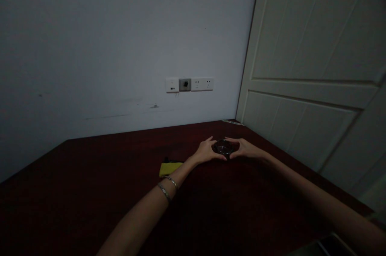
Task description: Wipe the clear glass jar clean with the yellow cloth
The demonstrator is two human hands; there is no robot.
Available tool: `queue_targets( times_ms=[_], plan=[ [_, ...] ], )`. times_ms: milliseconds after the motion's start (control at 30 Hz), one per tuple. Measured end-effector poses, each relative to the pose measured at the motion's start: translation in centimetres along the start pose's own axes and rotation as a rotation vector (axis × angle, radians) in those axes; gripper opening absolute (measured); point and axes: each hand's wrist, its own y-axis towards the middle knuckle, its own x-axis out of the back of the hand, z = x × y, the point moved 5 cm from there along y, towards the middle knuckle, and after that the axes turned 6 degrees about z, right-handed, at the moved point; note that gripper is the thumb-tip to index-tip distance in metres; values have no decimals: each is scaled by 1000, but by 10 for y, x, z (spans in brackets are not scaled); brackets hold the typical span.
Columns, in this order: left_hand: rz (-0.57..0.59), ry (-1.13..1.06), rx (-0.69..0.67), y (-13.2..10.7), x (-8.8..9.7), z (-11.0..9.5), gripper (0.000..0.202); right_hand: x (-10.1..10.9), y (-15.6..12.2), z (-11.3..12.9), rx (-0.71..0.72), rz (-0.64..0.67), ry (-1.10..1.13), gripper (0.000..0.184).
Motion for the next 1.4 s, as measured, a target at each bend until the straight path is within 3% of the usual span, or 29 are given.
queue_targets(
  times_ms=[267, 700, 1067, 1400],
  plan=[
    [13, -35, 81, 3, -14, 21, 83, -15, 9, -21, -29, 63, 87, 88],
    [22, -36, 50, 3, -25, 35, 78, -26, 10, -20, -62, 114, 151, 84],
    [41, -19, 55, 2, -25, 33, 78, -28, 10, -22, -40, 153, 136, 83],
    [42, 8, 23, 1, -25, 33, 79, -27, 10, -29, -45, 95, 28, 89]
  ],
)
